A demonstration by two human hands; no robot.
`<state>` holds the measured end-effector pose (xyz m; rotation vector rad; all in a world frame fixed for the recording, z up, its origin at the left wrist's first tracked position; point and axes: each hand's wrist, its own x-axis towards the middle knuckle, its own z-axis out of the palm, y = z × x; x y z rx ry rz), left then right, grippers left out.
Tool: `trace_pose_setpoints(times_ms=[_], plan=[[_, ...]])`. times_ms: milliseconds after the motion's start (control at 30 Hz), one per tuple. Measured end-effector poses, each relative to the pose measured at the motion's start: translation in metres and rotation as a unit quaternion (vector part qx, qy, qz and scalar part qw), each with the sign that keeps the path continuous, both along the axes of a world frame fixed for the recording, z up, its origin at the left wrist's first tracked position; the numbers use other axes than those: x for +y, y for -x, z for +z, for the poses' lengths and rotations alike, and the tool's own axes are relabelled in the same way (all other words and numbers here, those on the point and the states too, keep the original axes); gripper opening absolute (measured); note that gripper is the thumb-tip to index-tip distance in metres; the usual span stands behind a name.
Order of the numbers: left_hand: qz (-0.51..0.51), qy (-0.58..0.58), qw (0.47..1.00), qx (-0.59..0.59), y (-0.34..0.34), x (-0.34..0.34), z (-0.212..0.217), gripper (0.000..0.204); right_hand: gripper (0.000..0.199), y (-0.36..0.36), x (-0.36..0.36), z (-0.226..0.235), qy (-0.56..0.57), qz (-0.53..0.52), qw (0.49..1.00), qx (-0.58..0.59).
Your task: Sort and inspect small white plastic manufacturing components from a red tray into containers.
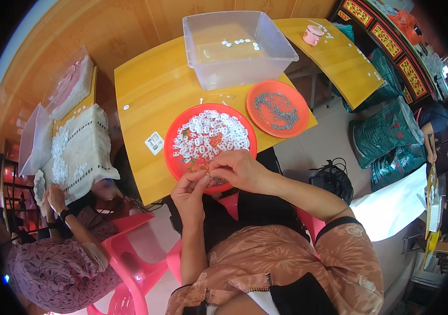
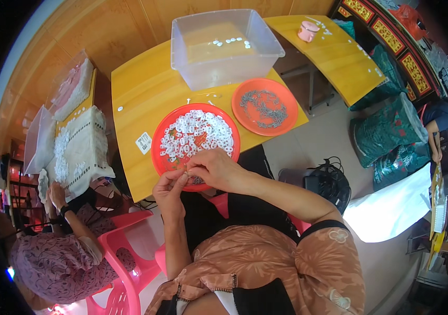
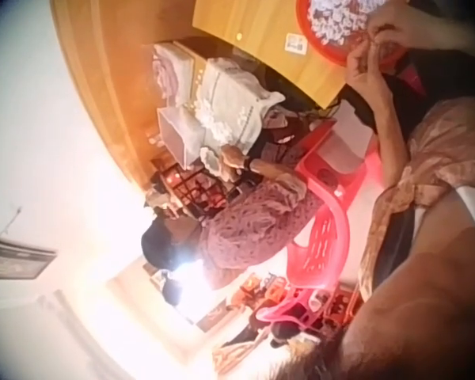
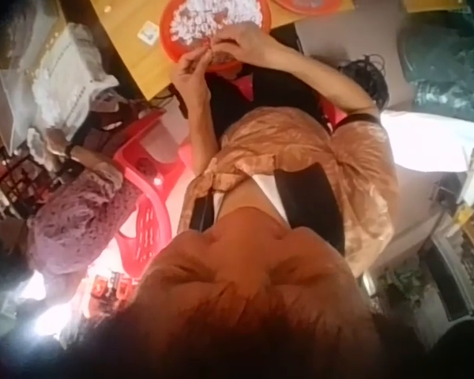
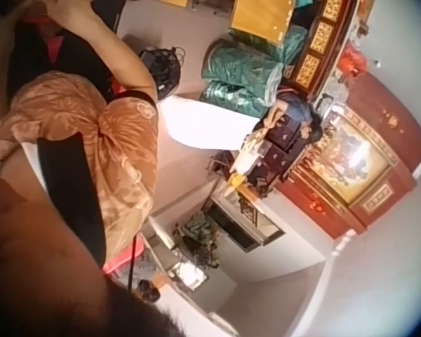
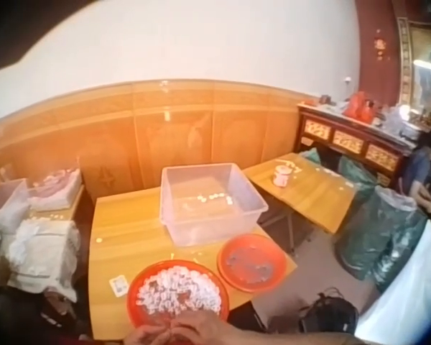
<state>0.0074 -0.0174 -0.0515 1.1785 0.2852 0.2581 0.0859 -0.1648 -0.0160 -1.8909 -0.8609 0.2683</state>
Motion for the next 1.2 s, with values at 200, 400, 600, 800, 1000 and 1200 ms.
trace_pose_setpoints(times_ms=[200,400,600,800,1000,1200], plan=[[0.005,0.022,1.000,0.011,-0.001,-0.006,-0.007,0.011,0.010,0.001,0.000,-0.006,0.008,-0.014,0.999,0.028],[0.052,0.086,0.995,0.023,-0.007,-0.006,-0.007,0.013,0.015,-0.015,0.003,0.005,0.048,0.003,0.990,0.134],[0.081,0.173,0.980,0.048,-0.010,0.011,-0.017,0.015,0.017,-0.068,0.034,-0.043,0.077,-0.073,0.989,-0.101],[0.077,0.193,0.977,0.050,-0.010,0.012,-0.017,0.016,0.013,-0.089,0.053,-0.061,0.159,0.021,0.959,-0.236],[0.075,0.204,0.975,0.049,-0.009,0.013,-0.015,0.016,0.013,-0.084,0.053,-0.052,0.183,0.036,0.960,-0.210],[0.078,0.187,0.979,0.030,-0.008,0.008,-0.011,0.016,0.017,-0.050,0.045,-0.034,-0.082,-0.012,0.970,0.227]])
